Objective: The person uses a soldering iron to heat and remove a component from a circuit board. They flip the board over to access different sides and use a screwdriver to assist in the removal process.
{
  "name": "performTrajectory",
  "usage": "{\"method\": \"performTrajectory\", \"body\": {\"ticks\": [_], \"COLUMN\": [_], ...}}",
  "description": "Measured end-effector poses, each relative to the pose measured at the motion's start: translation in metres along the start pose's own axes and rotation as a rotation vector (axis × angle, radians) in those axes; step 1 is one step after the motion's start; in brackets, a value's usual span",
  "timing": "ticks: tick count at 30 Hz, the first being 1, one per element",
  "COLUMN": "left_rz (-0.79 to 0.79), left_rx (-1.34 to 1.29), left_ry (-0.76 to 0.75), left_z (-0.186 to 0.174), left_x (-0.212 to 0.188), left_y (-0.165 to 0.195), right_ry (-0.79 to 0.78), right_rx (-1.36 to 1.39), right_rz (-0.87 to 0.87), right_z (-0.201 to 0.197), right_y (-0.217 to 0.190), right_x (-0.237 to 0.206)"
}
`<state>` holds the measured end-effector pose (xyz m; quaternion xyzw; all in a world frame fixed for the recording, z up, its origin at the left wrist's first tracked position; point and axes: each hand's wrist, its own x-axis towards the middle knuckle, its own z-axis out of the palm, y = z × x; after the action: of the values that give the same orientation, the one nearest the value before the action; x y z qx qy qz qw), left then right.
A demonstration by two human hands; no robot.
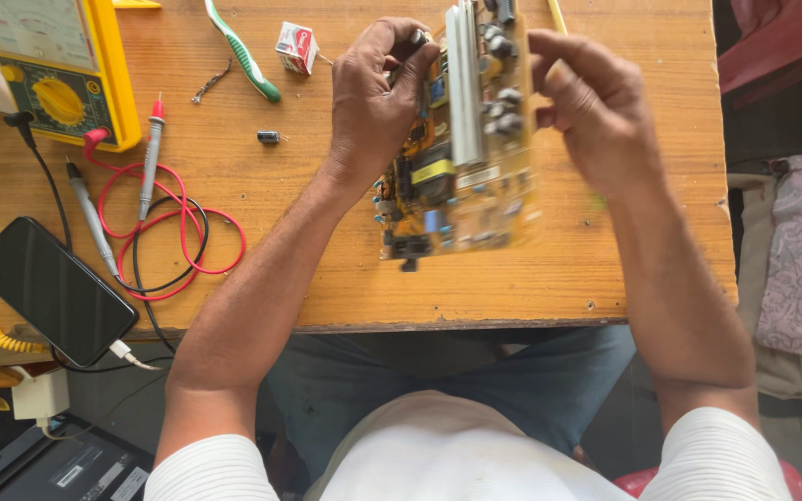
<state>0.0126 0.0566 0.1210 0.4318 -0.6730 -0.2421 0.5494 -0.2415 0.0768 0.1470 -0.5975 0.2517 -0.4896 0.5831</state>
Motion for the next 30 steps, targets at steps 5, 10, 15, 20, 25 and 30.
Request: {"method": "performTrajectory", "body": {"ticks": [5, 10, 15, 20, 25, 30], "left_rz": [-0.235, -0.568, -0.654, -0.691, -0.722, -0.714], "left_rx": [-0.595, -1.170, -1.252, -1.276, -1.293, -1.300], "left_ry": [-0.057, -0.209, -0.226, -0.240, -0.251, -0.282], "left_z": [0.005, -0.014, -0.023, -0.023, -0.019, -0.011], "left_x": [-0.004, -0.034, -0.039, -0.039, -0.039, -0.018], "left_y": [-0.015, -0.039, -0.058, -0.067, -0.082, -0.065], "right_ry": [0.048, 0.160, 0.162, 0.206, 0.204, 0.178], "right_rx": [-0.560, -0.502, -0.251, -0.199, -0.241, -0.455], "right_rz": [-0.159, 0.036, 0.135, 0.116, 0.109, 0.113], "right_z": [0.030, 0.035, 0.035, 0.041, 0.034, 0.018], "right_y": [0.013, 0.032, 0.041, 0.035, 0.032, 0.034], "right_x": [0.002, 0.020, 0.020, 0.019, 0.019, 0.024]}}
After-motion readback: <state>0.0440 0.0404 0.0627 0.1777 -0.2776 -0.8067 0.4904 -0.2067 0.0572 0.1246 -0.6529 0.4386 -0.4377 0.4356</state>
